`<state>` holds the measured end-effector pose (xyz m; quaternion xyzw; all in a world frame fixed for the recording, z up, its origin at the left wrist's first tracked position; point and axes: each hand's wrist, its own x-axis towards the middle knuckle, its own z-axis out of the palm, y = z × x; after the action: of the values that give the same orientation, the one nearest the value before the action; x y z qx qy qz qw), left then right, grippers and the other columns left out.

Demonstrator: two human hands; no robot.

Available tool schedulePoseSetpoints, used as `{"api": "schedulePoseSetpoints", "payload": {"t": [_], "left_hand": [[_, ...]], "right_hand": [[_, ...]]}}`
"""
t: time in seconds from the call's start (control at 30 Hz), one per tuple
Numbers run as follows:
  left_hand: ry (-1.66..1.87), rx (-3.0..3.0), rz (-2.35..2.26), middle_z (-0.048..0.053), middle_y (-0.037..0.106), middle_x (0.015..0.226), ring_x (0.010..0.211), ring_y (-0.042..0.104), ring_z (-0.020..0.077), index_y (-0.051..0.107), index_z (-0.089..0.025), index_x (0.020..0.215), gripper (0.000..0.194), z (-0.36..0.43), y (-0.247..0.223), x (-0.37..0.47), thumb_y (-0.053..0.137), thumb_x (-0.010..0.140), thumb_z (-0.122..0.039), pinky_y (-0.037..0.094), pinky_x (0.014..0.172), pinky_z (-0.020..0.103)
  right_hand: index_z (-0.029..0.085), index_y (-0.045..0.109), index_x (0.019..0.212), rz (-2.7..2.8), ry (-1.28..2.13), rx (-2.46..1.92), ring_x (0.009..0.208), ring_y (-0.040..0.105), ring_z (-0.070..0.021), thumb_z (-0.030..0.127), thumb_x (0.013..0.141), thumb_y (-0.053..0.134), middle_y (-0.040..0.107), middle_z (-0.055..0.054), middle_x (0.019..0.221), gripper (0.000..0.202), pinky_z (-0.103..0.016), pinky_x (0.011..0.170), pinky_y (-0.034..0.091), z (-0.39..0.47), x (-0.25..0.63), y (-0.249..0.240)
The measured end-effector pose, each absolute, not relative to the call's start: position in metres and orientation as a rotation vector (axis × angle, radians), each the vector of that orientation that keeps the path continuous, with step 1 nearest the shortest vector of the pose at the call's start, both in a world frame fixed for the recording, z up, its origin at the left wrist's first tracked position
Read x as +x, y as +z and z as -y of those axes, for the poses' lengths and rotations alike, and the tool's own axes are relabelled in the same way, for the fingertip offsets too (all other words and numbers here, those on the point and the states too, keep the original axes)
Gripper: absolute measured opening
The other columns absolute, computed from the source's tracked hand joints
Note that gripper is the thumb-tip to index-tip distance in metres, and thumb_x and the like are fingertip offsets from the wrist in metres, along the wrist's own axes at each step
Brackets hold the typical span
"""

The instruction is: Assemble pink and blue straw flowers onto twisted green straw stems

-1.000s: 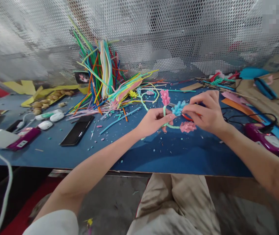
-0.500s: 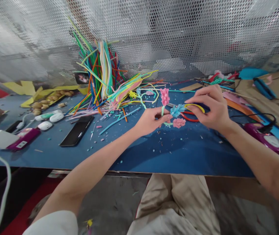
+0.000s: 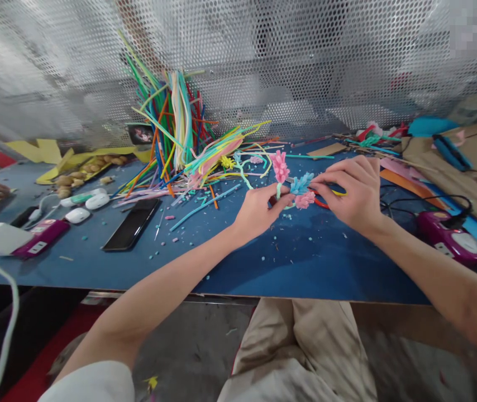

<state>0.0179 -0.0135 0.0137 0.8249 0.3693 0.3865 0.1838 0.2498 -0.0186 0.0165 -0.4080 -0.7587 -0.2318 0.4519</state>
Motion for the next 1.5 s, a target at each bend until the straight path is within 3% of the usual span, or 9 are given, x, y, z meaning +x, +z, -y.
{"api": "schedulePoseSetpoints", "payload": {"t": [0.33, 0.73, 1.0, 1.13, 1.33, 1.5], "left_hand": [[1.093, 2.42, -1.064, 0.0, 0.074, 0.076, 0.056, 0.06, 0.008, 0.071, -0.018, 0.095, 0.022, 0.007, 0.012, 0.012, 0.058, 0.097, -0.036, 0.048, 0.058, 0.021], [0.994, 2.53, -1.099, 0.001, 0.074, 0.076, 0.058, 0.06, 0.0095, 0.072, -0.018, 0.094, 0.028, 0.004, 0.013, 0.011, 0.057, 0.097, -0.042, 0.045, 0.06, 0.023], [0.932, 2.795, -1.24, 0.004, 0.076, 0.087, 0.071, 0.067, 0.0148, 0.072, -0.02, 0.095, 0.037, -0.002, 0.01, 0.005, 0.053, 0.098, -0.051, 0.041, 0.062, 0.026], [0.851, 2.907, -1.277, 0.004, 0.075, 0.087, 0.075, 0.068, 0.0166, 0.071, -0.02, 0.091, 0.04, -0.002, 0.013, 0.003, 0.049, 0.1, -0.053, 0.037, 0.059, 0.027], [0.799, 3.02, -1.252, 0.006, 0.074, 0.086, 0.076, 0.068, 0.0182, 0.07, -0.021, 0.093, 0.041, 0.0, 0.015, 0.003, 0.044, 0.102, -0.051, 0.033, 0.055, 0.028], [0.855, 2.901, -1.235, 0.005, 0.072, 0.078, 0.07, 0.067, 0.0166, 0.066, -0.018, 0.084, 0.044, 0.004, 0.012, 0.008, 0.046, 0.1, -0.053, 0.036, 0.057, 0.028]], "right_hand": [[0.028, 0.076, 0.084, 1.902, -0.618, -0.99, 0.085, 0.057, -0.0235, 0.034, 0.092, 0.067, 0.074, -0.002, 0.087, 0.013, -0.047, 0.085, 0.036, 0.019, 0.251, 0.012], [0.029, 0.074, 0.084, 1.993, -0.426, -0.882, 0.085, 0.059, -0.0225, 0.038, 0.09, 0.069, 0.073, -0.001, 0.087, 0.012, -0.046, 0.085, 0.038, 0.011, 0.26, 0.016], [0.028, 0.072, 0.097, 2.126, -0.298, -0.824, 0.091, 0.061, -0.022, 0.036, 0.094, 0.065, 0.072, -0.003, 0.096, 0.012, -0.042, 0.082, 0.041, 0.008, 0.265, 0.02], [0.027, 0.072, 0.095, 2.26, -0.269, -0.798, 0.09, 0.061, -0.0207, 0.034, 0.096, 0.062, 0.074, -0.003, 0.098, 0.013, -0.04, 0.082, 0.04, 0.008, 0.268, 0.024], [0.027, 0.072, 0.092, 2.251, -0.391, -0.795, 0.088, 0.063, -0.0207, 0.032, 0.094, 0.063, 0.076, -0.001, 0.095, 0.01, -0.041, 0.08, 0.04, 0.007, 0.268, 0.024], [0.029, 0.071, 0.086, 2.121, -0.519, -0.911, 0.083, 0.064, -0.0214, 0.028, 0.094, 0.061, 0.077, 0.001, 0.09, 0.013, -0.045, 0.082, 0.038, 0.01, 0.261, 0.018]]}}
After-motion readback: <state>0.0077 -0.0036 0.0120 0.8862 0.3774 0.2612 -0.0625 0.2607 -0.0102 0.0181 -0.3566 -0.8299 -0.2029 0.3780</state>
